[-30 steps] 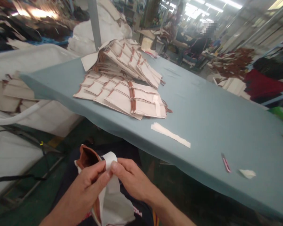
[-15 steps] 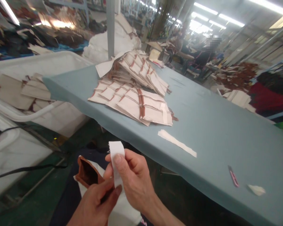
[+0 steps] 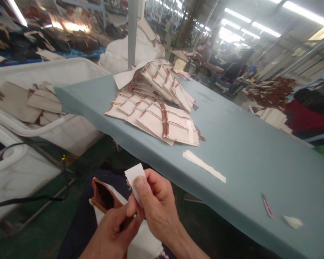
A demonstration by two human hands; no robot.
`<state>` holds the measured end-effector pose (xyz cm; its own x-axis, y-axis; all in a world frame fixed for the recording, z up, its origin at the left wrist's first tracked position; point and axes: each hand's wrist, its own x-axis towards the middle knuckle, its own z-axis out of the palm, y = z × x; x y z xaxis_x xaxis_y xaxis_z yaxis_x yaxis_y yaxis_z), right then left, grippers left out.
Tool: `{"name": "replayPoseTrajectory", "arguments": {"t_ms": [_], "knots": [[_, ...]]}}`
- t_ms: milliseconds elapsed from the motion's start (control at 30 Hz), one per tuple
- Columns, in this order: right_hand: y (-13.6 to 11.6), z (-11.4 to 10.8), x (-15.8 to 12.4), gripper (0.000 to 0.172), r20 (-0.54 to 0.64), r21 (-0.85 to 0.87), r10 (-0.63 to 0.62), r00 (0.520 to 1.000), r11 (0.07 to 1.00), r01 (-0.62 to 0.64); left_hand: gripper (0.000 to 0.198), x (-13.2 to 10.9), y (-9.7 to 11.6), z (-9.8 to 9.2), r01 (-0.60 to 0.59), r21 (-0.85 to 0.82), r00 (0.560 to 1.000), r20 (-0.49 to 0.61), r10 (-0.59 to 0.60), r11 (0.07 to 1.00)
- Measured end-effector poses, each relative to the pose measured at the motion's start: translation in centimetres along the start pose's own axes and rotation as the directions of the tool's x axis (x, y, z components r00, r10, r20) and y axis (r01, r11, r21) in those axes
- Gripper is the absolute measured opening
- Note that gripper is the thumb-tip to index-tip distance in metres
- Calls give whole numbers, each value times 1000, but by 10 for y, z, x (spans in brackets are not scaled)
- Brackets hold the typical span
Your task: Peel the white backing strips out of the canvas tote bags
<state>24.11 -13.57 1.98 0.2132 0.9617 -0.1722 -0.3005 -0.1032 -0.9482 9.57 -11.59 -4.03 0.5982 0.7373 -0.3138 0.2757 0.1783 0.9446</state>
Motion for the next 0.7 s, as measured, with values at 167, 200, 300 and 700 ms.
{"name": "replayPoseTrajectory", "arguments": {"t_ms": [167, 200, 300, 700], "knots": [[-4, -14, -5, 58, 74, -189, 20, 997, 982, -6, 54, 2, 5, -28, 145, -263, 984, -66, -168, 954], [-6, -17, -6, 58, 87, -248, 31, 996, 969, -8, 59, 3, 9, -34, 133, -301, 983, -82, -165, 944], [-12, -23, -8, 55, 117, -414, 39, 992, 910, 13, 65, 4, 27, -47, 62, -307, 994, -65, -86, 950], [-28, -29, -9, 43, 228, -620, 81, 970, 780, 81, 44, 6, 55, -43, -36, -90, 999, 13, 38, 995]]}}
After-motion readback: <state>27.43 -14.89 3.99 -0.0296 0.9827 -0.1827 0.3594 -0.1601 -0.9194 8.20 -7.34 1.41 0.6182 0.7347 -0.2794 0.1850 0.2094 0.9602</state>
